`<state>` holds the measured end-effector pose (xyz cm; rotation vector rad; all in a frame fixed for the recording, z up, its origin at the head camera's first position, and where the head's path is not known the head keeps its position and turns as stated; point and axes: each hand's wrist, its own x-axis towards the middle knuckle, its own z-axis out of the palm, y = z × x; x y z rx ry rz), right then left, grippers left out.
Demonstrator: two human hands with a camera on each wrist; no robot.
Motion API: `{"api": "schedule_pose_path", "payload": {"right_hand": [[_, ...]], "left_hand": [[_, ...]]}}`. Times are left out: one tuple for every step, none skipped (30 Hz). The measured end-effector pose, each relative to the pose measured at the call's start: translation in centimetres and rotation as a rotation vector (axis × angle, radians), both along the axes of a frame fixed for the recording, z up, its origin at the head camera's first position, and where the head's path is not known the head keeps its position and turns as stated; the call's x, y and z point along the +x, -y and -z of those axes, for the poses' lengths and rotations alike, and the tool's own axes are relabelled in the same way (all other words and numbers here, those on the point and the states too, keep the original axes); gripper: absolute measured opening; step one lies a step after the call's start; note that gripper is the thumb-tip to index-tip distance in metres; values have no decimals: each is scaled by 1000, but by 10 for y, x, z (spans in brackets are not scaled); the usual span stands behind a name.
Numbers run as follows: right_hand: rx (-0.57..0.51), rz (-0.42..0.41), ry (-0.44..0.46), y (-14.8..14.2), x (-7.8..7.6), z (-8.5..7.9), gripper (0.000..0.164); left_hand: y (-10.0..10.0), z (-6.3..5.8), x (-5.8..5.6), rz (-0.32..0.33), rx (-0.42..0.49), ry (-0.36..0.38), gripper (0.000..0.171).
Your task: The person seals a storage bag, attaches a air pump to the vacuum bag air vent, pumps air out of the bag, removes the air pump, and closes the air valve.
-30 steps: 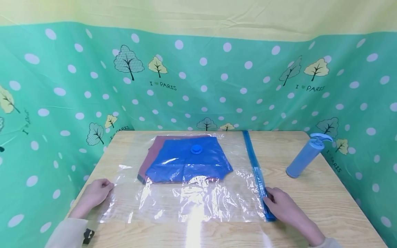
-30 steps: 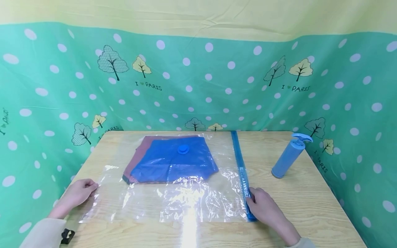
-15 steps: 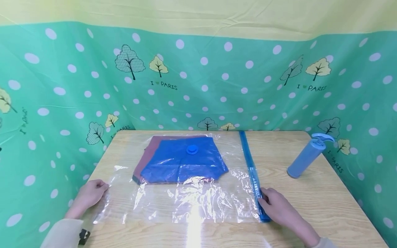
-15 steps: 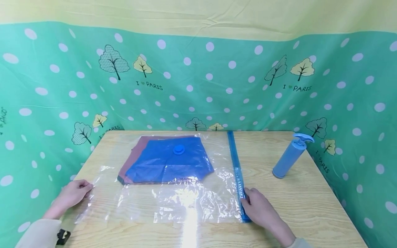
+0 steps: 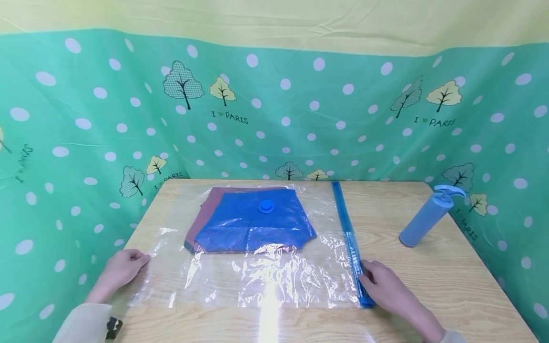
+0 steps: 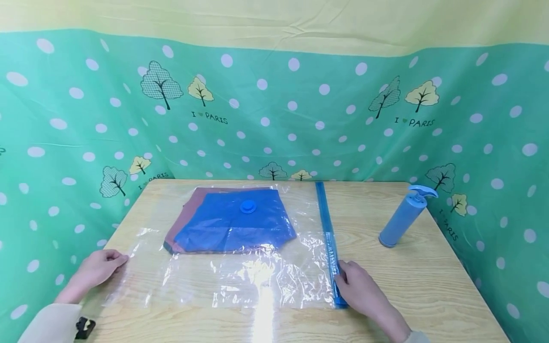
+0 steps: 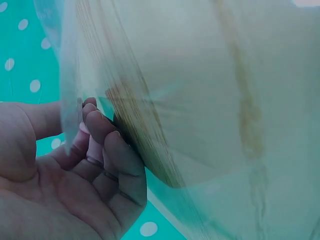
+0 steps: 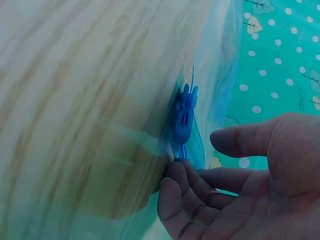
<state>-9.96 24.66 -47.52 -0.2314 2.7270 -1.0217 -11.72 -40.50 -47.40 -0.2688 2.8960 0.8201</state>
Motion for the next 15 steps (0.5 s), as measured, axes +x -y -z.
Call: {"api": "schedule_pose_path", "payload": {"right_hand": [[-1,0,-1,1,0,0,48],[0,2,-2,2,0,0,46],[2,3,-4,3,0,0,45],[2,6,-4,4,-1,0,44],[1,9,-1,5,-1,0,44],[0,10,-1,5,-1,0,44],[1,15,4,6,-1,0,44],[0,19,9,7,-1,0,45],[0,20,11,8,-1,0,46],[-3,22,15,9,-1,0,47],[-3,22,17,10,-1,0,48],[-3,20,18,11,-1,0,48],[-3,20,21,13,-1,0,49],[-5,16,19,14,-1,-1,49],[-7,12,18,15,-1,-1,49]], "left_hand": [[1,0,0,2,-2,0,31],[1,1,0,2,-2,0,31],[2,1,0,4,0,3,31],[3,1,-1,4,-3,5,31],[4,2,-1,4,-1,9,31],[5,2,-1,6,-2,10,31],[6,2,-1,7,-3,13,31],[7,2,-1,6,-3,14,31],[8,2,-1,6,-5,16,32],[9,2,-1,5,-7,17,32],[10,3,-1,4,-8,17,32],[11,3,-1,2,-12,15,32],[13,3,0,-1,-12,16,33],[14,3,0,-2,-14,14,33],[15,3,0,-3,-17,15,34]]}}
